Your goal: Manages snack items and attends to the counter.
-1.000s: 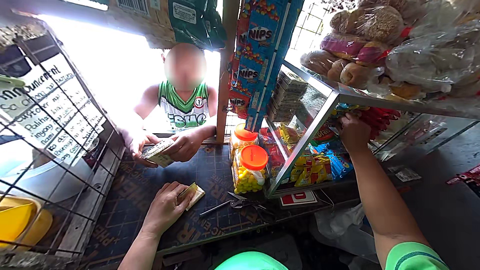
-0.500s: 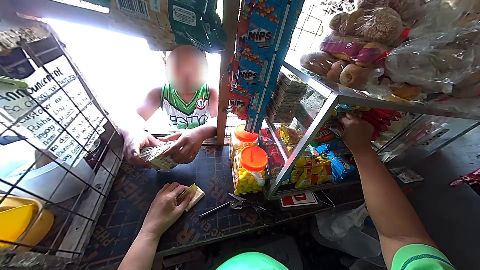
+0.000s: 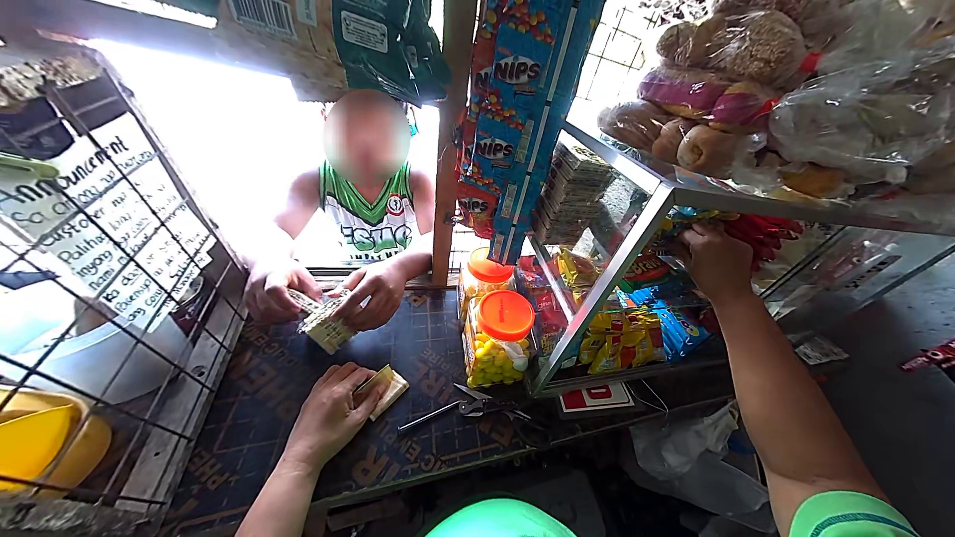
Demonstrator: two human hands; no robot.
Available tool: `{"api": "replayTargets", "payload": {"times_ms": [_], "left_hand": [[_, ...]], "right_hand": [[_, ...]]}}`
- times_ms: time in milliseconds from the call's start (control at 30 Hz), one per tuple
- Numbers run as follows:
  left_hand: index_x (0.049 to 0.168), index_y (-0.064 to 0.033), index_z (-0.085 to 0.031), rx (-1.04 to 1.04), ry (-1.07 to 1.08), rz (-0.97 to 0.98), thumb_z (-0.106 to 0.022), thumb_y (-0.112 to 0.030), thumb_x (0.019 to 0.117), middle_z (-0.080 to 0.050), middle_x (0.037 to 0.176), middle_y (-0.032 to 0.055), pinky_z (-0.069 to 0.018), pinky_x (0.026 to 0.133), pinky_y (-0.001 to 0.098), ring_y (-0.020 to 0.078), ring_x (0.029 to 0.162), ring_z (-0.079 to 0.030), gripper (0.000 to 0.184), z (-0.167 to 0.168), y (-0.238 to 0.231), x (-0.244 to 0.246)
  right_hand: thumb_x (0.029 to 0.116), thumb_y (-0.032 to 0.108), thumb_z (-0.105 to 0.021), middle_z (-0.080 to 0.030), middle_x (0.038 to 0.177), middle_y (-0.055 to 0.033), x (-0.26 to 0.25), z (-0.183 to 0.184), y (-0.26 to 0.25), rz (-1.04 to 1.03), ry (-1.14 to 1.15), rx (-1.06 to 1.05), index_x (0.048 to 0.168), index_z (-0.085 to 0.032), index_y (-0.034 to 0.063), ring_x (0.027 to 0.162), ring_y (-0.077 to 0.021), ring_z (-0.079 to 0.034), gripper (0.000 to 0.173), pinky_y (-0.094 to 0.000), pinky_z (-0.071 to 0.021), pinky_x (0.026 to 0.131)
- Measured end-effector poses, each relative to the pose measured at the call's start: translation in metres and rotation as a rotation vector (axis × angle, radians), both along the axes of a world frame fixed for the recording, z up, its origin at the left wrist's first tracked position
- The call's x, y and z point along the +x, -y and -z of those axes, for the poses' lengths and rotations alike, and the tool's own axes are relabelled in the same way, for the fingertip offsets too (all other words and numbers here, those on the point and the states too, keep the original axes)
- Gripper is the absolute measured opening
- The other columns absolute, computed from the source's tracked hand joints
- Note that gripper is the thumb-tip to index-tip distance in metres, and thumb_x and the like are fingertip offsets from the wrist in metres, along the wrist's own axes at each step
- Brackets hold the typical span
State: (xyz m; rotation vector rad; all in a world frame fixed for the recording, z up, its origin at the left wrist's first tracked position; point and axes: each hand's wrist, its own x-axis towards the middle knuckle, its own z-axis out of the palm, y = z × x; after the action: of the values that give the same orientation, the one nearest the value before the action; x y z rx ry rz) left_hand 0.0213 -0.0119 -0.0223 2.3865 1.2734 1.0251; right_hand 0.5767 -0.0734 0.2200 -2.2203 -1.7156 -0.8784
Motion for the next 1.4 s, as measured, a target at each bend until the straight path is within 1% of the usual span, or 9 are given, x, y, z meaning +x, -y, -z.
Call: {"api": "replayTargets", "payload": {"times_ms": [167, 367, 600, 800, 900, 967, 1100, 1233, 1400], "left_hand": [[0.095, -0.0001, -0.074, 0.002, 0.001, 0.006, -0.058, -0.04, 0.0916, -0.069, 0.093, 0.0183, -0.0498, 0.083, 0.0588, 0.042, 0.095, -0.065, 0.043, -0.001, -0.001, 0.0], [0.094, -0.0014, -0.075, 0.034, 0.009, 0.007, -0.057, -0.042, 0.0918, -0.069, 0.092, 0.017, -0.0505, 0.083, 0.057, 0.0396, 0.092, -0.065, 0.044, 0.0, -0.001, 0.0], [0.094, -0.0011, -0.074, 0.033, 0.006, 0.008, -0.056, -0.042, 0.092, -0.069, 0.093, 0.0163, -0.0504, 0.083, 0.0572, 0.04, 0.093, -0.065, 0.044, 0.0, -0.001, 0.001], [0.095, -0.0009, -0.075, 0.022, -0.005, -0.001, -0.057, -0.041, 0.0912, -0.069, 0.093, 0.0176, -0.0498, 0.083, 0.0587, 0.0414, 0.093, -0.065, 0.044, 0.0, 0.001, 0.001], [0.094, -0.002, -0.075, 0.029, -0.01, -0.006, -0.056, -0.042, 0.0919, -0.07, 0.093, 0.0168, -0.0502, 0.082, 0.0582, 0.0403, 0.093, -0.065, 0.044, 0.0, 0.001, 0.001], [0.094, -0.002, -0.075, 0.032, -0.012, -0.007, -0.056, -0.042, 0.0917, -0.07, 0.093, 0.0166, -0.0504, 0.082, 0.0578, 0.0401, 0.093, -0.065, 0.044, 0.0, 0.001, 0.001], [0.096, 0.0006, -0.075, 0.006, -0.013, 0.005, -0.061, -0.035, 0.0909, -0.07, 0.095, 0.0195, -0.0505, 0.084, 0.06, 0.0431, 0.095, -0.065, 0.038, -0.006, 0.006, 0.004], [0.096, -0.0003, -0.074, -0.002, -0.016, 0.004, -0.063, -0.032, 0.0916, -0.07, 0.096, 0.0195, -0.0509, 0.085, 0.06, 0.0426, 0.096, -0.065, 0.034, -0.007, 0.004, -0.001], [0.099, 0.0, -0.074, -0.01, -0.031, 0.024, -0.06, -0.037, 0.0931, -0.07, 0.099, 0.0207, -0.0504, 0.087, 0.0614, 0.0435, 0.099, -0.065, 0.04, -0.002, 0.002, -0.001]], "right_hand": [[0.0975, 0.006, -0.066, -0.067, 0.116, -0.0266, 0.005, -0.001, 0.002, -0.062, 0.016, -0.007, 0.102, -0.071, -0.0044, 0.102, -0.0492, -0.067, 0.013, -0.0657, -0.0533, 0.07], [0.095, 0.003, -0.068, -0.058, 0.13, -0.032, 0.009, -0.015, 0.006, -0.114, -0.089, -0.136, 0.108, -0.07, -0.0072, 0.123, -0.0527, -0.055, 0.017, -0.0688, -0.0477, 0.094], [0.0866, 0.003, -0.076, -0.063, 0.123, -0.0281, 0.019, -0.024, 0.018, -0.21, -0.158, -0.217, 0.091, -0.069, -0.0068, 0.115, -0.0499, -0.059, 0.013, -0.0696, -0.044, 0.098], [0.0883, 0.0, -0.071, -0.066, 0.121, -0.0253, 0.028, -0.024, 0.029, -0.265, -0.3, -0.257, 0.077, -0.064, -0.0046, 0.097, -0.0438, -0.067, 0.014, -0.0669, -0.0514, 0.08], [0.0888, 0.0, -0.07, -0.065, 0.09, -0.0238, 0.024, -0.03, 0.032, -0.235, -0.278, -0.207, 0.077, -0.06, -0.0035, 0.081, -0.0426, -0.065, 0.015, -0.0644, -0.0494, 0.068], [0.089, 0.002, -0.072, -0.064, 0.086, -0.0255, 0.02, -0.031, 0.033, -0.203, -0.227, -0.117, 0.085, -0.06, -0.0059, 0.079, -0.0458, -0.065, 0.014, -0.0654, -0.049, 0.065], [0.0996, 0.011, -0.063, -0.065, 0.107, -0.0313, 0.008, -0.026, 0.036, -0.09, -0.234, -0.041, 0.118, -0.06, -0.0066, 0.094, -0.0532, -0.066, 0.026, -0.0723, -0.0487, 0.074], [0.0973, -0.002, -0.061, -0.063, 0.116, -0.0339, 0.0, -0.015, 0.029, -0.209, -0.25, 0.019, 0.139, -0.05, -0.0081, 0.098, -0.0543, -0.064, 0.043, -0.0706, -0.049, 0.083], [0.0967, 0.001, -0.059, -0.057, 0.132, -0.0328, 0.003, -0.008, 0.024, -0.195, -0.282, 0.106, 0.142, -0.044, -0.0061, 0.115, -0.0519, -0.061, 0.048, -0.0661, -0.0488, 0.095]]}}
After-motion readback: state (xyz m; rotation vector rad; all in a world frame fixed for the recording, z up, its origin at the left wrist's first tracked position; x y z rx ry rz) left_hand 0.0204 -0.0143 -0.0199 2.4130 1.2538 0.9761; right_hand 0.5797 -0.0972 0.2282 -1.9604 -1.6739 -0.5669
